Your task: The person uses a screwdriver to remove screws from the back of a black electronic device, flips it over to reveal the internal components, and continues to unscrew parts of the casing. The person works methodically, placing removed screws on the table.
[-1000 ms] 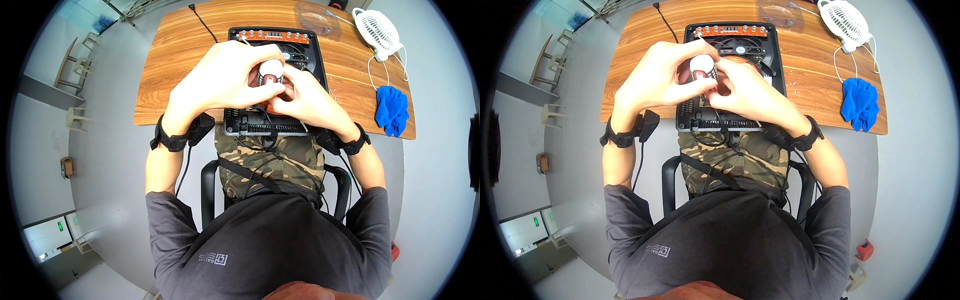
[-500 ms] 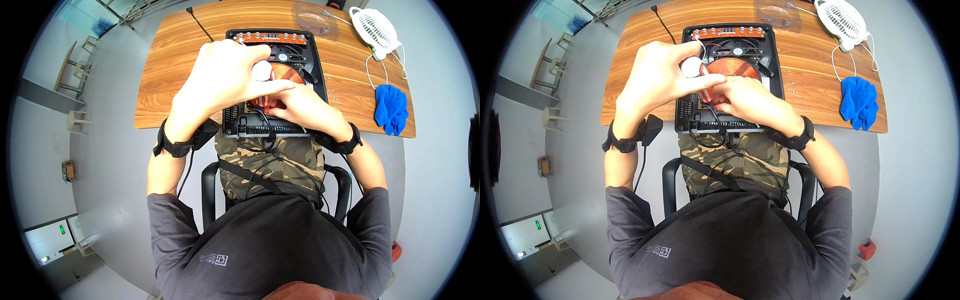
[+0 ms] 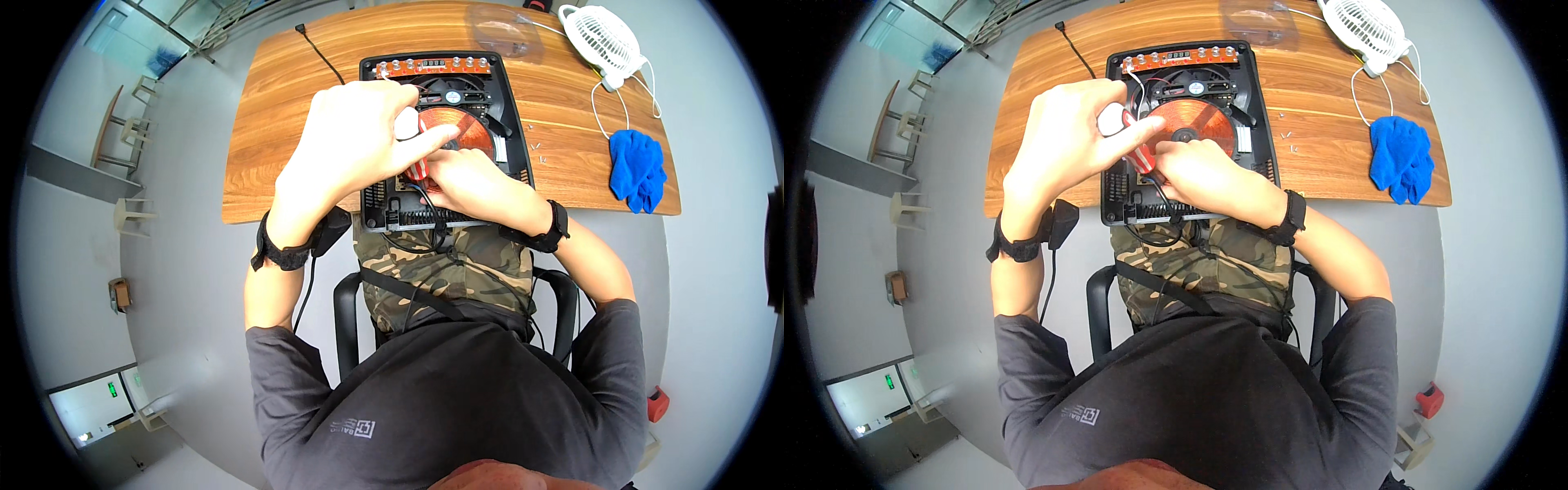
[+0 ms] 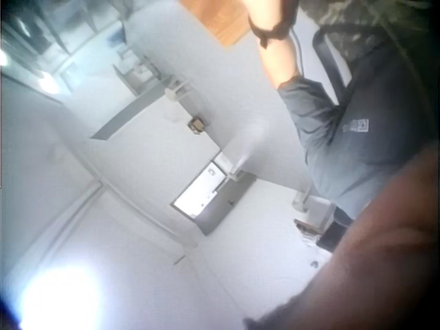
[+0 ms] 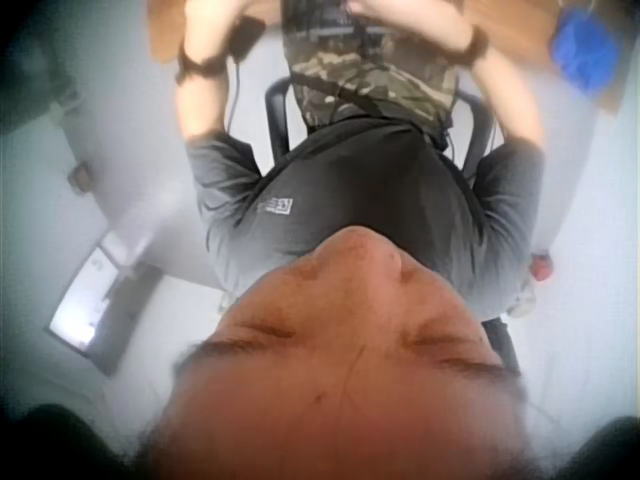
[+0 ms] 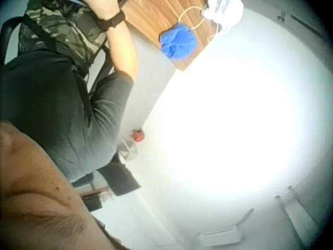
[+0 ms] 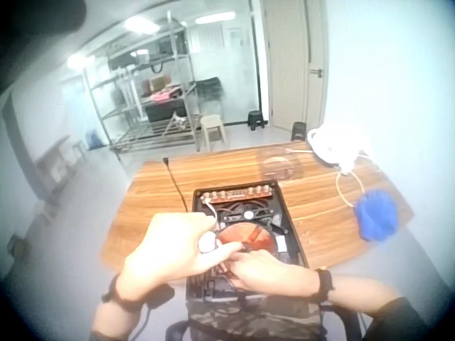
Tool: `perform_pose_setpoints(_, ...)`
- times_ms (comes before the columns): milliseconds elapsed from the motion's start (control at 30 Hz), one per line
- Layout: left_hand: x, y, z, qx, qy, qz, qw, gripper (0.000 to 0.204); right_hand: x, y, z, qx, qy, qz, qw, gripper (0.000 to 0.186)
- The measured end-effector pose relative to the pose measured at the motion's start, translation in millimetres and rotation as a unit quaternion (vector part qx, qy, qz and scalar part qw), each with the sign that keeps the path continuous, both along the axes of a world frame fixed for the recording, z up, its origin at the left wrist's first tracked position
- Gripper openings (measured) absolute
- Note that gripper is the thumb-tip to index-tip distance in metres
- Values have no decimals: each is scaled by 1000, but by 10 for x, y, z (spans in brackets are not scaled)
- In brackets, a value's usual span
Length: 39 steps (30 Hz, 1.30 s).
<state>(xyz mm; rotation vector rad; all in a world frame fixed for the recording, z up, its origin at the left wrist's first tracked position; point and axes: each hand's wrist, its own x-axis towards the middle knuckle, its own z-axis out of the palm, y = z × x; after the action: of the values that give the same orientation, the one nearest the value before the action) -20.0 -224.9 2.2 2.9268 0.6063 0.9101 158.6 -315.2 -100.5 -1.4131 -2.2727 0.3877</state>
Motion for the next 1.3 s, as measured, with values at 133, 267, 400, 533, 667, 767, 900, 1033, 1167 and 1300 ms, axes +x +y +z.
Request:
perform_pose_setpoints(133, 12, -8, 26, 0, 31, 16, 999, 50, 39, 5, -67, 23, 1, -6, 1000, 17)
perform_pose_setpoints(267, 19, 1, 0, 8, 6, 16, 1000, 50, 9, 12, -128, 14, -12, -4, 1000, 15)
perform_pose_setpoints(400, 9, -6, -23, 11, -10, 27, 1000, 47, 9, 17, -172, 20, -4, 4, 1000, 14)
perform_pose_setpoints(533, 10, -40, 49, -13, -13, 39, 999, 43, 23, -11, -166, 45, 13, 18, 999, 13)
perform_pose_setpoints(667, -34, -9, 18, -45, -12, 41, 998, 37, 23, -18, -151, 36, 7, 24, 999, 12)
perform_pose_setpoints(767, -36, -32, 38, -42, -9, 29, 999, 34, 12, 20, -134, 22, -10, 19, 1000, 11)
perform_pose_setpoints(900, -20, -49, 48, -46, -26, 7, 999, 32, 16, 0, -107, 7, -17, 10, 1000, 11)
perform_pose_setpoints(1033, -22, -32, 68, -40, -26, 1, 999, 32, 24, -15, -115, -6, 8, 10, 1000, 12)
perform_pose_setpoints(1167, -35, -20, 68, -41, -20, 4, 999, 33, 51, -7, -111, -26, 23, 18, 999, 13)
perform_pose_setpoints(1300, -2, -17, 100, -60, -35, -3, 998, 32, 124, -12, -174, -48, 37, 17, 998, 14)
